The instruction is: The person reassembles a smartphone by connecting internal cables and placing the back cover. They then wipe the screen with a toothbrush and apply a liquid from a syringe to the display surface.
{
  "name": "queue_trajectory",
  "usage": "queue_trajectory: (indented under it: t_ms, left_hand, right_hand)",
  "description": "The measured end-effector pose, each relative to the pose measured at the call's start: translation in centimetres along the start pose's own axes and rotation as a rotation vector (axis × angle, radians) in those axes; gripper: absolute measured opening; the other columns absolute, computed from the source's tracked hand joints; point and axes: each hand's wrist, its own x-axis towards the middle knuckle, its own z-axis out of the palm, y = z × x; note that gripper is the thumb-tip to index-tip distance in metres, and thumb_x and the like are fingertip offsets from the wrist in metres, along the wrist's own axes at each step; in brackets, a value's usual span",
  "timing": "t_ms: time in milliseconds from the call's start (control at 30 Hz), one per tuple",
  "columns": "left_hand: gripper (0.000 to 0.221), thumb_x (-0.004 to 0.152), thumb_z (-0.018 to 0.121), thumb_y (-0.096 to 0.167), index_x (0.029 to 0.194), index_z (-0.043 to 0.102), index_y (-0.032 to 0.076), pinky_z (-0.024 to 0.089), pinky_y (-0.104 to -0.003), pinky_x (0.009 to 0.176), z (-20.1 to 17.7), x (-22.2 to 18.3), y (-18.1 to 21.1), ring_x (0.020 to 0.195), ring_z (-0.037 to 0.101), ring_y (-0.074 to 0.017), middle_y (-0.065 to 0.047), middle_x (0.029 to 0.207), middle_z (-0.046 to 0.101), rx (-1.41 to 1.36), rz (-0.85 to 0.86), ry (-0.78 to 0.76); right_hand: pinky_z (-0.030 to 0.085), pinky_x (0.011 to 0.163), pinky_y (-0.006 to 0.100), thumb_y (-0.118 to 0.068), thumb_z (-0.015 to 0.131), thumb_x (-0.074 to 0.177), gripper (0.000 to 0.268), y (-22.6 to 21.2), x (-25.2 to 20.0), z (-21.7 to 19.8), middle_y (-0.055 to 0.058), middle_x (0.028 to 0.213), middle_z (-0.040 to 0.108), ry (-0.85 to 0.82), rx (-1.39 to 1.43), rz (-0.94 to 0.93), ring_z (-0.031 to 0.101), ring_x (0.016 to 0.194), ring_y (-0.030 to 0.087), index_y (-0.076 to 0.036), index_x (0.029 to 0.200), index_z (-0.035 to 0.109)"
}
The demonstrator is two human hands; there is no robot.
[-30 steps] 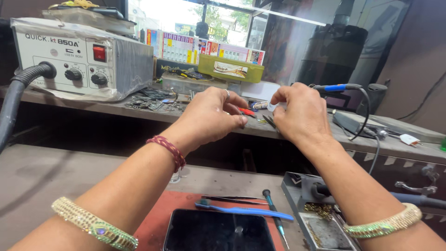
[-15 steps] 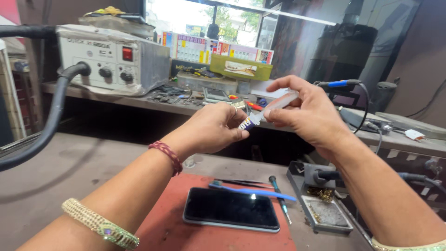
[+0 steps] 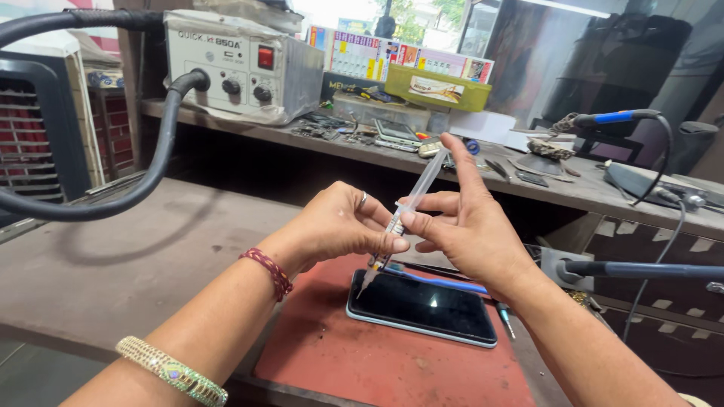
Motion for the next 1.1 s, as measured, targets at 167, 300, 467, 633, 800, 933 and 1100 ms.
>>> queue_trajectory:
  t_ms: [167,300,467,633,800,933,1100]
  left_hand:
    - [0.041,0.068,0.091,0.021,0.099,0.078,-0.002,0.06,-0.028,0.069,-0.8,0.1,-0.8,0.073,0.075,-0.0152,-0.011,0.083,0.08,-0.095,0.036,-0.007]
    - [0.041,0.072,0.089,0.025,0.102,0.078,0.0,0.061,-0.027,0.073,-1.3,0.1,-1.7,0.076,0.075,-0.012,-0.009,0.086,0.08,-0.149,0.014,-0.082]
    - [0.04,0.07,0.089,0.022,0.101,0.076,0.0,0.063,-0.029,0.073,-1.4,0.0,-3.0,0.078,0.077,-0.0158,-0.011,0.088,0.08,-0.163,0.023,-0.137]
    - [0.044,0.075,0.086,0.032,0.105,0.078,0.002,0.062,-0.028,0.076,-1.7,0.0,-3.2,0.082,0.074,-0.0139,-0.009,0.094,0.079,-0.129,-0.05,-0.088]
    - [0.056,0.075,0.078,0.049,0.11,0.079,0.005,0.063,-0.029,0.075,-1.9,-0.3,-2.8,0.084,0.074,-0.0139,-0.006,0.099,0.08,-0.032,-0.138,-0.068]
    - [0.06,0.077,0.076,0.053,0.114,0.076,0.006,0.062,-0.026,0.074,-1.4,-0.4,-2.8,0.083,0.071,-0.0104,-0.006,0.103,0.078,-0.012,-0.112,-0.081]
    - [0.062,0.081,0.071,0.057,0.115,0.076,0.005,0.058,-0.024,0.072,-1.3,-0.4,-3.0,0.079,0.066,-0.0079,-0.005,0.102,0.076,-0.04,-0.148,-0.117]
  right_hand:
    - [0.062,0.067,0.035,-0.006,0.075,0.079,0.107,-0.1,0.5,0.6,0.019,0.108,0.077,0.049,0.087,-0.064,0.074,0.082,0.019,-0.026,0.162,0.011]
    - [0.063,0.07,0.034,-0.004,0.077,0.08,0.105,-0.3,0.5,0.9,0.017,0.107,0.076,0.118,0.089,-0.133,0.074,0.085,0.016,-0.027,0.161,0.014]
    - [0.061,0.07,0.032,-0.004,0.078,0.078,0.109,-0.3,-0.2,1.4,0.014,0.107,0.077,0.049,-0.017,-0.109,0.074,0.074,0.016,-0.032,0.16,0.013]
    - [0.063,0.07,0.031,0.0,0.076,0.077,0.106,-0.6,0.8,0.7,0.015,0.103,0.076,0.095,0.078,-0.144,0.075,0.076,0.011,-0.03,0.159,0.016]
    - [0.06,0.069,0.031,0.004,0.074,0.078,0.103,-0.5,0.8,0.1,0.015,0.104,0.077,0.092,0.079,-0.155,0.072,0.072,0.011,-0.029,0.159,0.021]
    - [0.062,0.073,0.03,0.004,0.076,0.077,0.104,-0.1,0.5,0.3,0.016,0.103,0.075,0.003,-0.002,-0.179,0.073,0.073,0.011,-0.028,0.159,0.021]
    - [0.061,0.069,0.031,0.005,0.074,0.076,0.103,-0.3,1.1,0.0,0.014,0.103,0.077,0.072,-0.011,-0.142,0.073,0.072,0.012,-0.028,0.158,0.023]
